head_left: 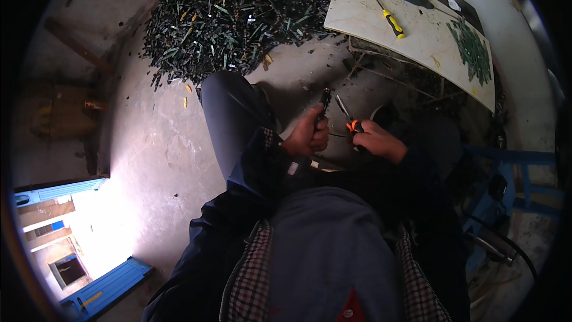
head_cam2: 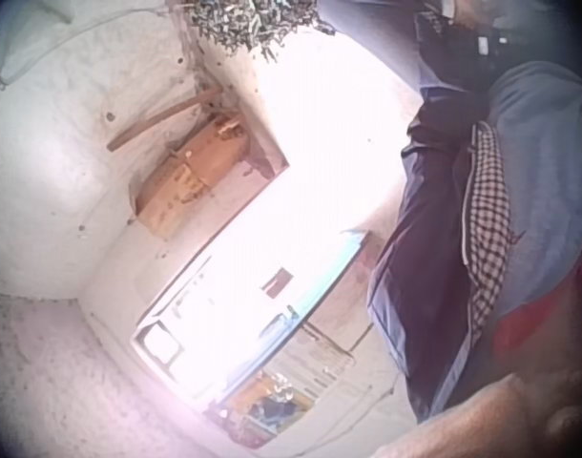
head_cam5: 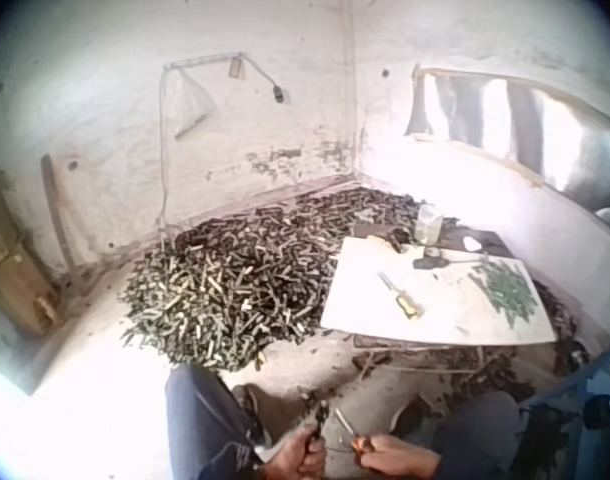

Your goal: The person sits on the floor and uses pliers to cut a green circuit board into smaller pieces. They then use a screwdriver to pry off components from the board and a brush to clean the surface.

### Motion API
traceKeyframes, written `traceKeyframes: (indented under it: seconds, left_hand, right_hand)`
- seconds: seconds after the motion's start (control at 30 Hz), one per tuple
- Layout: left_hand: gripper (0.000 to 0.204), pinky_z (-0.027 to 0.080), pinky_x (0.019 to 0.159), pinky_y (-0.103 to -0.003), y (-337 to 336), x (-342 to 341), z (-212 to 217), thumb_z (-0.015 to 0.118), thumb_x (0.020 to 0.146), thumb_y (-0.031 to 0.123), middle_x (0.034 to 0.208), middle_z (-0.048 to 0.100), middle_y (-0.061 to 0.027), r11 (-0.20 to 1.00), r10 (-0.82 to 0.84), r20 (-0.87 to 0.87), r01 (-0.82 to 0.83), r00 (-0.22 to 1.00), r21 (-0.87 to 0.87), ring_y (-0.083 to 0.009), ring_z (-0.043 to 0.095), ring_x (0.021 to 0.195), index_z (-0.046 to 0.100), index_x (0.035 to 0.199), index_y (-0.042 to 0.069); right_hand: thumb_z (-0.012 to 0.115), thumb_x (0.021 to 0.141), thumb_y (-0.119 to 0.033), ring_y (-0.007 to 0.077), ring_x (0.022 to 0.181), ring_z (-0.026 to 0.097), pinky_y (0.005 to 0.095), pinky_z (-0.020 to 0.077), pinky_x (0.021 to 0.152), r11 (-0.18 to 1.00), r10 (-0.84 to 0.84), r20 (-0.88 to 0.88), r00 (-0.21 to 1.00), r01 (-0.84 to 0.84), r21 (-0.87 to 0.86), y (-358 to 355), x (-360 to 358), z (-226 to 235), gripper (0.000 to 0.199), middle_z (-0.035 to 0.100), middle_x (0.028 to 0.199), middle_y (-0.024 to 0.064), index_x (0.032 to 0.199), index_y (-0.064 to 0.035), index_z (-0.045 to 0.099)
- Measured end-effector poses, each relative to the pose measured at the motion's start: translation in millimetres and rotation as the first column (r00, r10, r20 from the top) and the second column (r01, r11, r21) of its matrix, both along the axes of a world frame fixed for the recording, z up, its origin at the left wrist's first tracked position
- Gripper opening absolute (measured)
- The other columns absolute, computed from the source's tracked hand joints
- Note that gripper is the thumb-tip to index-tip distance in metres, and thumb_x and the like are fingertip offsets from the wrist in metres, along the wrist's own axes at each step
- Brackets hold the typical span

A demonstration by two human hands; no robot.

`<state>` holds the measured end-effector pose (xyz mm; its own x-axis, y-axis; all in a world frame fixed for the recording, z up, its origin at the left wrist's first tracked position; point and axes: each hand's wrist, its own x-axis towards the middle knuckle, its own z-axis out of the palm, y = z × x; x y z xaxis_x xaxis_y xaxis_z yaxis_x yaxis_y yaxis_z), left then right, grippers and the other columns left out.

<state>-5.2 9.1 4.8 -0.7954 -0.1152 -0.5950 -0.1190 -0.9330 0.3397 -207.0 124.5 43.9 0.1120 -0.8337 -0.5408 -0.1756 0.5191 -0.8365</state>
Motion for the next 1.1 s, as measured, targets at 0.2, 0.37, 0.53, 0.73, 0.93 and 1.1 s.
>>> traceKeyframes:
  seconds: [0.2, 0.37, 0.53, 0.73, 0.93, 1.1]
  left_hand:
    - [0.055, 0.017, 0.039, -0.03, -0.9, -0.4, -8.8, 0.04, 0.095, 0.063, 0.048, 0.024, 0.0041, 0.999, 0.031, 0.047, -0.03, 0.998, -0.02, -0.012, 0.019, 0.037, 0.035, 0.064, 0.018]
    - [0.057, 0.015, 0.038, -0.028, 1.5, -4.1, 1.2, 0.04, 0.095, 0.064, 0.048, 0.024, 0.0039, 0.994, 0.083, 0.109, -0.074, 0.991, -0.087, -0.0112, 0.018, 0.038, 0.034, 0.063, 0.017]
    - [0.059, 0.018, 0.037, -0.025, 3.5, -5.9, 8.4, 0.038, 0.094, 0.066, 0.048, 0.03, 0.004, 0.99, 0.13, 0.188, -0.116, 0.974, -0.083, -0.0101, 0.023, 0.038, 0.037, 0.063, 0.017]
    - [0.06, 0.028, 0.039, -0.024, 1.6, 0.1, -7.6, 0.037, 0.096, 0.065, 0.052, 0.043, 0.0022, 0.978, 0.109, 0.062, -0.096, 0.992, -0.184, -0.0104, 0.035, 0.041, 0.043, 0.063, 0.015]
    - [0.059, 0.034, 0.041, -0.027, 5.0, -5.7, -18.3, 0.032, 0.098, 0.063, 0.051, 0.041, -0.0001, 0.94, 0.186, 0.067, -0.157, 0.98, -0.302, -0.0124, 0.039, 0.043, 0.04, 0.066, 0.014]
    - [0.059, 0.042, 0.049, -0.028, 4.4, -5.9, -14.1, 0.033, 0.101, 0.059, 0.056, 0.047, -0.0001, 0.967, 0.213, 0.095, -0.196, 0.972, -0.166, -0.0123, 0.046, 0.051, 0.044, 0.066, 0.013]
  right_hand:
    - [0.05, 0.092, -0.012, 0.0282, 0.102, 0.065, 0.0381, 0.0522, 0.09, 0.96, -0.192, 0.688, 0.7, -0.011, 0.28, -5.9, 8.3, 13.7, 0.035, 0.064, 0.11, 0.0173, 0.122, 0.0049, 0.052]
    - [0.045, 0.093, -0.014, 0.0319, 0.105, 0.063, 0.0427, 0.0484, 0.095, 0.95, -0.232, 0.836, 0.498, -0.069, 0.305, -3.6, 24.0, -0.4, 0.04, 0.062, 0.115, 0.021, 0.131, 0.0016, 0.044]
    - [0.044, 0.096, -0.018, 0.0356, 0.103, 0.064, 0.0462, 0.0518, 0.087, 0.959, -0.212, 0.897, 0.388, -0.094, 0.267, -7.3, 37.3, -0.1, 0.039, 0.062, 0.112, 0.0195, 0.134, -0.0115, 0.042]
    - [0.043, 0.098, -0.023, 0.039, 0.103, 0.065, 0.0503, 0.0525, 0.087, 0.944, -0.281, 0.892, 0.354, -0.069, 0.324, -6.8, 45.0, 5.0, 0.033, 0.063, 0.112, 0.0194, 0.129, -0.0108, 0.046]
    - [0.046, 0.097, -0.028, 0.0383, 0.104, 0.064, 0.0531, 0.0519, 0.089, 0.956, -0.27, 0.919, 0.286, -0.033, 0.291, -7.3, 50.3, 3.5, 0.033, 0.064, 0.113, 0.0202, 0.117, -0.0029, 0.056]
    - [0.048, 0.096, -0.028, 0.0379, 0.104, 0.064, 0.054, 0.0516, 0.09, 0.962, -0.269, 0.936, 0.229, 0.024, 0.271, -7.8, 61.2, 4.6, 0.034, 0.064, 0.113, 0.02, 0.117, -0.0026, 0.057]
